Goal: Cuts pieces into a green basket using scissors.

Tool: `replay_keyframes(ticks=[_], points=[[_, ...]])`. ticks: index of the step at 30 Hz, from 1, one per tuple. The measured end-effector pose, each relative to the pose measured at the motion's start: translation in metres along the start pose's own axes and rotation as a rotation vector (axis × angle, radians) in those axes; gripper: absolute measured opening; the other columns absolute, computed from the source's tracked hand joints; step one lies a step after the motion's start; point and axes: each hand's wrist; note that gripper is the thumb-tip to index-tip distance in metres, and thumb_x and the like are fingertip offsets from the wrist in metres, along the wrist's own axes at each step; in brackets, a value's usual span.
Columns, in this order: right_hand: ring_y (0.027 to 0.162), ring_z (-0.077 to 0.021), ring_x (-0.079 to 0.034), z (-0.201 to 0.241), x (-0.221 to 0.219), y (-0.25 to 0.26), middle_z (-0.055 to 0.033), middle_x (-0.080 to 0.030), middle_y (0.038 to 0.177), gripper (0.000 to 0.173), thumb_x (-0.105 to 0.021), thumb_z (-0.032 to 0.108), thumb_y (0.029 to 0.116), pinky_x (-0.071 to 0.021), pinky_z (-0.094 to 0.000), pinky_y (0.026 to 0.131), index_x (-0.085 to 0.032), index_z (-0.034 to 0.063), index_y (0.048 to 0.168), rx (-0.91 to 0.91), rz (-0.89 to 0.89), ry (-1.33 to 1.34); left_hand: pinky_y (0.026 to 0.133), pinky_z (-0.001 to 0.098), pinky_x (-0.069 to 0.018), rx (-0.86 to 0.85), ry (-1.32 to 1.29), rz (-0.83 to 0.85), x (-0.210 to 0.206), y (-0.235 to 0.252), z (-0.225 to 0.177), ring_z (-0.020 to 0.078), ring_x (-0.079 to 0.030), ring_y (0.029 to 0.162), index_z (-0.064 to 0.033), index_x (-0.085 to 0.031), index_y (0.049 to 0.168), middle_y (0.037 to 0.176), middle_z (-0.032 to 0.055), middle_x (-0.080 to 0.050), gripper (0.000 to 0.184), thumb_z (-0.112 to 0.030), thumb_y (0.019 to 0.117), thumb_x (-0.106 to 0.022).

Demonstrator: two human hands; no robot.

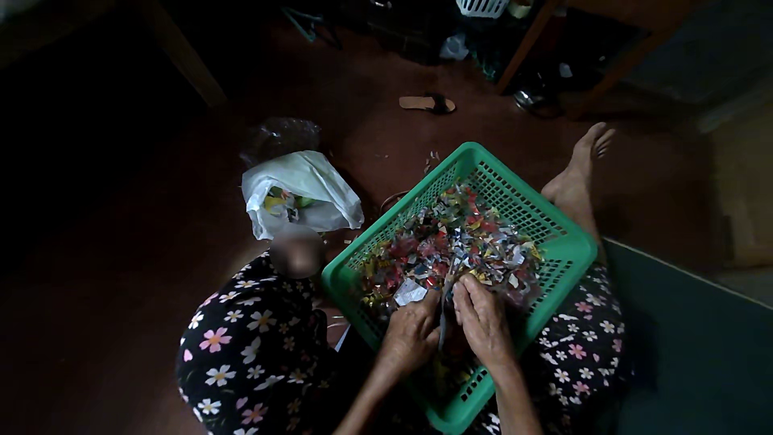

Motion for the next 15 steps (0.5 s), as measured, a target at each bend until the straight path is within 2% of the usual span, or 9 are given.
replay_keyframes(ticks=[4, 7, 11, 15], points=[[0.064, -0.0125, -0.06, 0.002, 0.001, -0.001, -0.0061, -0.059, 0.074, 0.029, -0.045, 0.016, 0.1056, -0.0529, -0.0303, 0.063, -0.066, -0.0042, 0.103, -0.037, 0.013, 0.031, 0.074, 0.0546, -0.0499, 0.006, 0.016, -0.044, 0.001, 0.0, 0.0, 0.0348, -0.064, 0.083, -0.0012, -0.06, 0.124, 0.085, 0.0164, -0.064, 0.033, -0.016, 0.0955, -0.056], [0.064, -0.011, -0.056, -0.001, -0.001, -0.002, -0.0046, -0.057, 0.072, 0.03, -0.044, 0.016, 0.1051, -0.0501, -0.0287, 0.063, -0.066, -0.004, 0.099, -0.022, 0.003, 0.044, 0.074, 0.0544, -0.0498, -0.006, 0.023, -0.075, 0.001, 0.0, -0.001, 0.0348, -0.064, 0.082, 0.0005, -0.06, 0.123, 0.084, 0.0166, -0.063, 0.032, -0.015, 0.0948, -0.055], [0.065, -0.0154, -0.056, 0.003, -0.003, -0.001, -0.0074, -0.055, 0.07, 0.028, -0.045, 0.013, 0.1033, -0.0489, -0.0346, 0.064, -0.065, -0.0048, 0.094, -0.07, -0.034, 0.001, 0.072, 0.0544, -0.0501, -0.023, -0.011, -0.086, -0.004, 0.002, 0.002, 0.0344, -0.064, 0.078, 0.0, -0.061, 0.121, 0.081, 0.0161, -0.063, 0.031, -0.014, 0.094, -0.056], [0.067, -0.0098, -0.052, 0.004, -0.005, 0.0, -0.0027, -0.052, 0.07, 0.024, -0.048, 0.012, 0.0997, -0.0441, -0.031, 0.065, -0.066, -0.0019, 0.092, -0.153, -0.078, 0.059, 0.07, 0.0493, -0.0501, -0.09, -0.127, -0.067, -0.012, 0.006, 0.013, 0.0283, -0.062, 0.075, -0.001, -0.064, 0.114, 0.079, 0.0123, -0.061, 0.029, -0.02, 0.0935, -0.057]])
Point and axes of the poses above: each hand's wrist, its own y-axis towards the middle knuckle, its own x-axis out of the back of the hand, z = x × y
